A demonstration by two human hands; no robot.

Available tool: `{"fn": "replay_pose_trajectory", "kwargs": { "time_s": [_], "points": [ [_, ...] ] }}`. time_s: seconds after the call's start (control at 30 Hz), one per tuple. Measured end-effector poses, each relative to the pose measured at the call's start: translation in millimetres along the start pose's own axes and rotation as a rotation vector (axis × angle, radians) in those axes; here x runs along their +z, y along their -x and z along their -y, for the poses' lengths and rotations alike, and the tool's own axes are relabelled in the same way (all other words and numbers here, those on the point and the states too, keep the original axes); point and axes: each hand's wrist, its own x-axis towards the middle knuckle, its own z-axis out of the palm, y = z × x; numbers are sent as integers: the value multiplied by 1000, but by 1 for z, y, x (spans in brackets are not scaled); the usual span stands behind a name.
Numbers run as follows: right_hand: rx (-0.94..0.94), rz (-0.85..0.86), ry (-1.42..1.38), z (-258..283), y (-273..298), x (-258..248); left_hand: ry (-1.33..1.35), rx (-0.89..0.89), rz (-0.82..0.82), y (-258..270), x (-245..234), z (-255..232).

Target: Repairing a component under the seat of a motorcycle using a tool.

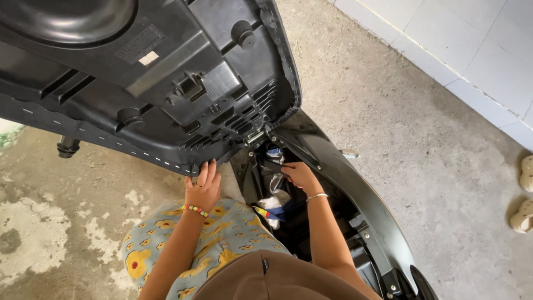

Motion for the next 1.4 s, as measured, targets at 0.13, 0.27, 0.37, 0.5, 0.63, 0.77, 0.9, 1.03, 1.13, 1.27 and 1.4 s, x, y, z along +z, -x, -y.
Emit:
{"fn": "replay_pose_trajectory", "kwargs": {
  "time_s": [0.13, 0.27, 0.37, 0.5, 0.63, 0.77, 0.9, 1.03, 1.13, 1.27, 1.4],
  "points": [
    [-14, -6, -26, -16, -6, 10, -2, 5, 6, 2, 1, 0],
    [-166, -274, 290, -66, -58, 40, -2, 9, 19, -4, -6, 0],
    [-135, -318, 233, -58, -53, 49, 4, 12, 38, -3, -14, 3],
    [136, -94, -62, -24, -21, 32, 11, 27, 34, -7, -20, 7],
    [248, -70, -86, -28, -10, 38, 36, 28, 16, -9, -25, 9],
    [230, -61, -111, -33, -4, 43, 63, 32, 21, -8, -29, 10],
    [303, 11, -224, -13, 31, 18, 66, 37, 18, -8, -29, 11],
    [201, 62, -269, -2, 75, -2, 85, 36, 21, -7, -25, 9],
    [47, 58, -483, 25, 95, 0, 39, 37, -23, -8, -24, 13],
    [-169, -40, -283, 51, 97, 43, -6, 80, -80, -7, -26, 21],
    [-381, -99, 113, 63, 83, 96, 17, 102, -92, -7, -27, 24]
  ]
}}
